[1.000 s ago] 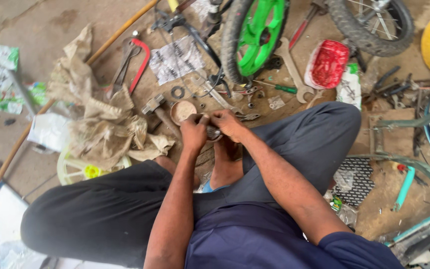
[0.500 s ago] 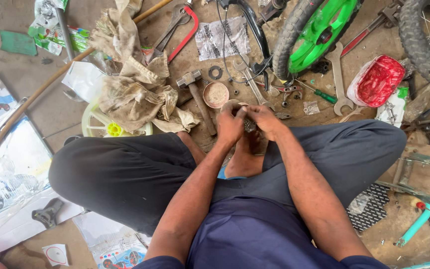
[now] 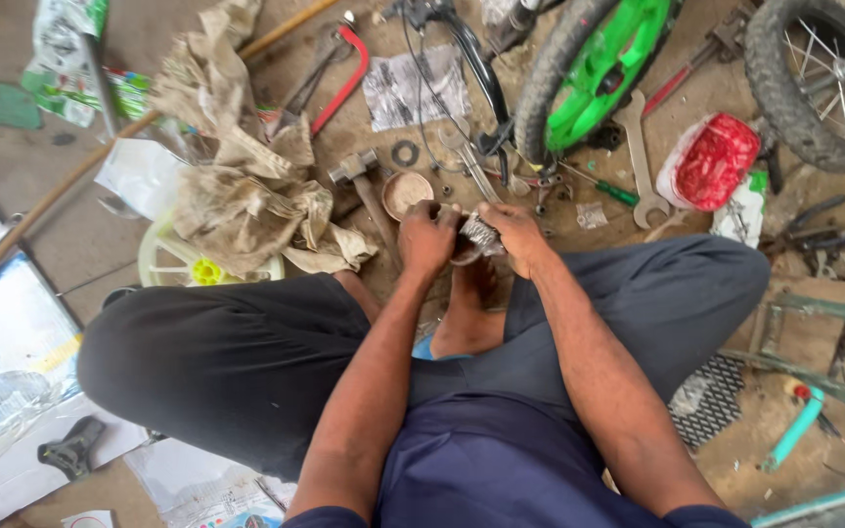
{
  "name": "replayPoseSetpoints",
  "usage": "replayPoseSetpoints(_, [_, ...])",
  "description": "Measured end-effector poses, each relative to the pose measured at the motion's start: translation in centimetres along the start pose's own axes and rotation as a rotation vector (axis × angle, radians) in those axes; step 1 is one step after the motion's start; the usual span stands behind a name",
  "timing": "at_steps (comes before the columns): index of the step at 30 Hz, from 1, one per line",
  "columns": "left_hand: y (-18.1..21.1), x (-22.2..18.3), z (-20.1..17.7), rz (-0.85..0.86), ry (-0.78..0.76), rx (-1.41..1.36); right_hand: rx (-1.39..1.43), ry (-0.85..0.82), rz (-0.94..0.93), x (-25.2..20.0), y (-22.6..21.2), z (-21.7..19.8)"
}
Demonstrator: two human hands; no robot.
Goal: The person disassembles a small bicycle wheel, applies grease to the axle area, wipes the hub and rim with a cloth, and reassembles the internal axle components.
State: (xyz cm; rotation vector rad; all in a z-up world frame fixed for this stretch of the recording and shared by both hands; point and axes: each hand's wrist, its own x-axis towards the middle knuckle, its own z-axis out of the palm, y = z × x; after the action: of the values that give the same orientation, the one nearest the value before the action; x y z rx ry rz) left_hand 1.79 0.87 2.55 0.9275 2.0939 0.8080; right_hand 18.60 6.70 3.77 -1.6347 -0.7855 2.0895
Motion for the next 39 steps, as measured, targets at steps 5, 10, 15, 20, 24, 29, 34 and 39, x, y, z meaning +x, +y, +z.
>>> replayPoseSetpoints(5, [4.2,-0.7,-3.3,0.017,0.158,0.022,0.084,-0.178,0.022,-0.4,-0.2,0.1])
replayPoseSetpoints(10, [6.2,-2.9,-3.4,0.161,0.000,-0.181,-0.014,0.015,-0.105,-0.1,0.1,1.3])
replayPoseSetpoints(15, [5.1,-2.9,-2.3,0.077,0.004,-0.273,-0.026,0.056,-0.166,-1.1,-0.1,2.5])
replayPoseSetpoints(20, [4.6,-3.5,-2.4,0.245,0.099,-0.217,0.071,-0.116,-0.024,0.0,0.5,1.2])
replayPoseSetpoints(24, [4.8,-3.0,-2.3,0.045,-0.012,-0.408,0.073,-0.190,-0.125,0.5,1.1,0.8])
replayPoseSetpoints(29, [3.7,-2.0,-2.0,-0.098,-0.090,-0.534,-0.032,-0.103,-0.156,-0.1,0.8,2.1])
replayPoseSetpoints(34, [2.8,-1.3,-2.2,-0.089,-0.077,-0.388,-0.058,-0.118,-0.062,-0.7,-0.7,1.9])
replayPoseSetpoints(39, [3.4,-1.1,-2.9,-0.148,-0.086,-0.249,0.064,-0.147,0.055,-1.9,-2.4,2.2])
